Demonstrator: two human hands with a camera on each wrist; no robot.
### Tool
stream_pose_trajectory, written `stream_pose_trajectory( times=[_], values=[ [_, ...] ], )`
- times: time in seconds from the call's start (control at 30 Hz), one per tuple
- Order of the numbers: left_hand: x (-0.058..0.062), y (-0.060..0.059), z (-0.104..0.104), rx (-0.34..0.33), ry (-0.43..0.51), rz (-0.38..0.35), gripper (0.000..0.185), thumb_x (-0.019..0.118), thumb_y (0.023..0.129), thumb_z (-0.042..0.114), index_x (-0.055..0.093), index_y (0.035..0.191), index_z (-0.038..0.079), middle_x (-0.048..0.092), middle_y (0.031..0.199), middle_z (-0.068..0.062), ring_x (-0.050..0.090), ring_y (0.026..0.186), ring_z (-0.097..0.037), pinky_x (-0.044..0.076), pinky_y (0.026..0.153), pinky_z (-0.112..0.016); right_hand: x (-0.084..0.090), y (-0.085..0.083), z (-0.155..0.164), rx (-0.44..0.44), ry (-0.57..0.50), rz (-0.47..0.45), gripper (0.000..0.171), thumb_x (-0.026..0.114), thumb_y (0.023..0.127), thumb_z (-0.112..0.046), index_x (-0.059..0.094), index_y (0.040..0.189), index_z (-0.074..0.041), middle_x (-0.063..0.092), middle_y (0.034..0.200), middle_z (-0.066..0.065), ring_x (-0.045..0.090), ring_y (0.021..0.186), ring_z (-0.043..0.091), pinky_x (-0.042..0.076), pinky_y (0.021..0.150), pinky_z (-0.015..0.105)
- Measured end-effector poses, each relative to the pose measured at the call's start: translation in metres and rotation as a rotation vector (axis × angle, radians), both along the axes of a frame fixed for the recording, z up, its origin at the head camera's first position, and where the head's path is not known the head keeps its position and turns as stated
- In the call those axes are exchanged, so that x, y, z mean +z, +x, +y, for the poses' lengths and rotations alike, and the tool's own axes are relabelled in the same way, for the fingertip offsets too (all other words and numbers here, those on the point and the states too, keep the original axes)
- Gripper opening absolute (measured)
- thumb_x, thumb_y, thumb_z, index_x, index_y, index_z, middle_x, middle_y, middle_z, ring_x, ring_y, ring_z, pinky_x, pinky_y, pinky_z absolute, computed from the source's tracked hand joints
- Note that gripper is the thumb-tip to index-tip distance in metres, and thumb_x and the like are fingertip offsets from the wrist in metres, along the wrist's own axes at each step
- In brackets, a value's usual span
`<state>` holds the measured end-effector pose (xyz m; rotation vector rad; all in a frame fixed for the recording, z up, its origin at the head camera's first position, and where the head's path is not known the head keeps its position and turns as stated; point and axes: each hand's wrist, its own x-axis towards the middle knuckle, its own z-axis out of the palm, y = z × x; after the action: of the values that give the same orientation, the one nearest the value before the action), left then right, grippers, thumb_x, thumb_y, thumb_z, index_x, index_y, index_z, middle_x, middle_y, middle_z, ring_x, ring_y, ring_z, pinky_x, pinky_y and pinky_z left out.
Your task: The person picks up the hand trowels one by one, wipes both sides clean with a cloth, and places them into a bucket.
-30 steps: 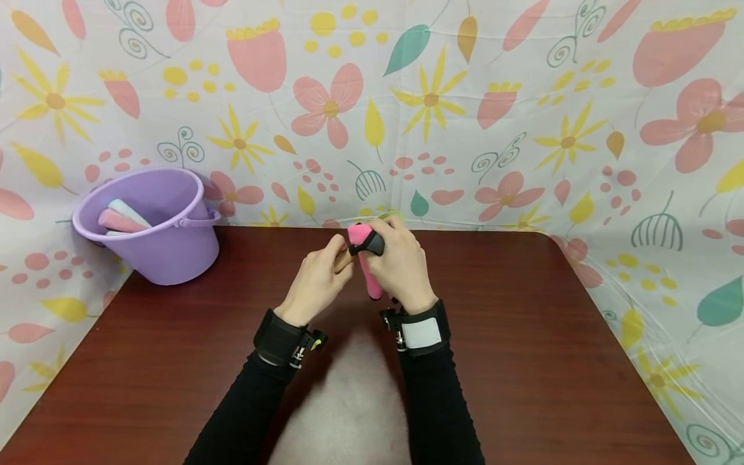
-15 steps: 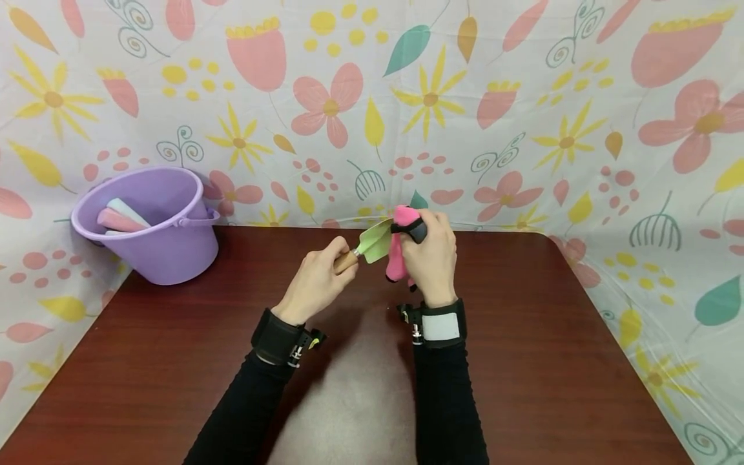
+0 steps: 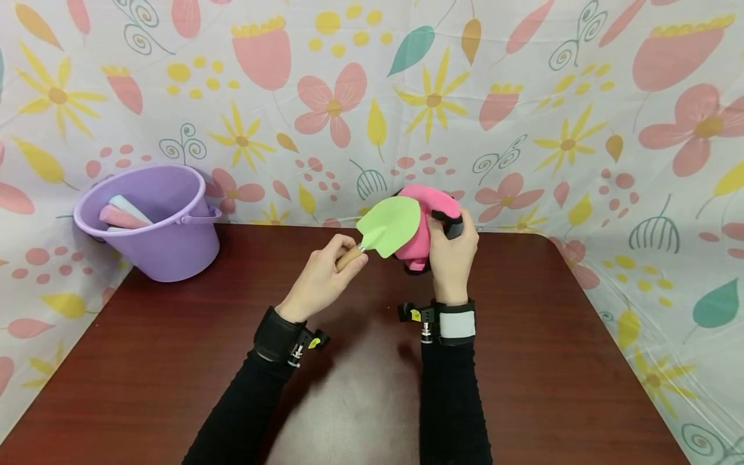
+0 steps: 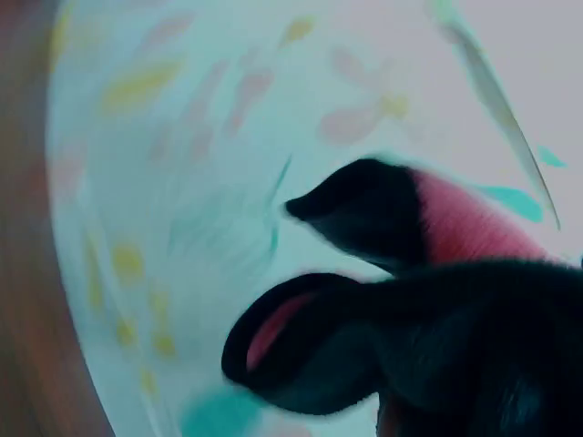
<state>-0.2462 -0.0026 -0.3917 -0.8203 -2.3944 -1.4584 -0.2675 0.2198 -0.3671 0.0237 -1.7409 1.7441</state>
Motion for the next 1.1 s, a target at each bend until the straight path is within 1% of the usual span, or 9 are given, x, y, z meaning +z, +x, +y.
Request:
stream_pose_trajectory(
  times=[0.07,0.17,0.33,0.47,0.53,0.67,0.8,0.97,1.1],
  values=[
    [-0.002,-0.001,0.002,-0.034,0.031,-0.029,0.022,0.056,0.1,0.034,0.051,0.109,0.014,0.05,0.068,0.002,0.048,0.058,-0.011,0.041,0.054,-0.027,0.003,0.0,-0.004,0.176,-0.242,0.007,0.034,0.073,0.089,-0.011,0.062,0.119,-0.001,0.06,0.116,0.015,0.059,0.107,0.026,0.048,0.09,0.032],
    [-0.004,-0.002,0.007,-0.079,0.079,-0.047,0.023,0.052,0.102,0.036,0.05,0.109,0.014,0.053,0.07,-0.001,0.049,0.059,-0.012,0.04,0.054,-0.028,0.007,0.001,-0.011,0.35,-0.448,-0.003,0.037,0.071,0.091,-0.014,0.059,0.124,-0.001,0.057,0.122,0.015,0.056,0.112,0.026,0.046,0.095,0.033],
    [-0.007,-0.001,0.015,-0.136,0.12,-0.072,0.025,0.05,0.103,0.036,0.049,0.112,0.013,0.056,0.073,-0.005,0.052,0.06,-0.014,0.042,0.054,-0.029,0.01,0.002,-0.023,0.565,-0.579,0.015,0.035,0.06,0.099,-0.017,0.053,0.129,0.0,0.057,0.122,0.014,0.057,0.111,0.023,0.047,0.094,0.034],
    [-0.009,0.002,0.021,-0.138,0.104,-0.087,0.025,0.049,0.103,0.038,0.049,0.113,0.015,0.049,0.069,-0.003,0.046,0.056,-0.014,0.039,0.052,-0.028,0.01,0.004,-0.027,0.698,-0.67,-0.006,0.033,0.051,0.103,-0.027,0.054,0.127,-0.004,0.057,0.118,0.01,0.058,0.104,0.02,0.049,0.087,0.031],
    [-0.009,0.003,0.023,-0.133,0.096,-0.093,0.024,0.049,0.103,0.038,0.049,0.112,0.016,0.044,0.066,-0.002,0.042,0.053,-0.014,0.037,0.051,-0.027,0.011,0.004,-0.028,0.76,-0.715,-0.007,0.033,0.048,0.105,-0.03,0.053,0.126,-0.006,0.056,0.119,0.008,0.057,0.104,0.019,0.047,0.088,0.031],
    [-0.01,0.005,0.026,-0.147,0.063,-0.108,0.022,0.05,0.103,0.037,0.049,0.109,0.016,0.038,0.065,0.001,0.036,0.052,-0.01,0.033,0.051,-0.026,0.012,0.005,-0.027,0.81,-0.777,-0.006,0.031,0.045,0.105,-0.031,0.054,0.122,-0.007,0.055,0.116,0.008,0.058,0.102,0.02,0.049,0.086,0.032],
    [-0.008,0.006,0.027,-0.2,0.013,-0.126,0.021,0.048,0.104,0.035,0.049,0.105,0.014,0.034,0.068,0.002,0.032,0.056,-0.009,0.03,0.054,-0.025,0.013,0.007,-0.025,0.823,-0.853,0.023,0.028,0.047,0.105,-0.028,0.055,0.118,-0.004,0.057,0.111,0.01,0.059,0.1,0.022,0.05,0.083,0.034],
    [-0.003,0.007,0.024,-0.286,-0.04,-0.173,0.025,0.044,0.105,0.038,0.049,0.102,0.014,0.035,0.073,0.001,0.032,0.06,-0.01,0.029,0.057,-0.025,0.014,0.006,-0.024,0.787,-0.928,0.107,0.024,0.048,0.104,-0.022,0.054,0.112,-0.001,0.057,0.107,0.012,0.059,0.095,0.026,0.049,0.082,0.035],
    [-0.006,0.004,0.023,-0.308,-0.073,-0.216,0.029,0.044,0.104,0.043,0.05,0.1,0.015,0.036,0.072,0.002,0.034,0.06,-0.01,0.03,0.057,-0.025,0.014,0.005,-0.02,0.745,-0.993,0.158,0.021,0.047,0.103,-0.02,0.053,0.108,0.0,0.056,0.102,0.013,0.059,0.089,0.027,0.049,0.079,0.036]
  ],
)
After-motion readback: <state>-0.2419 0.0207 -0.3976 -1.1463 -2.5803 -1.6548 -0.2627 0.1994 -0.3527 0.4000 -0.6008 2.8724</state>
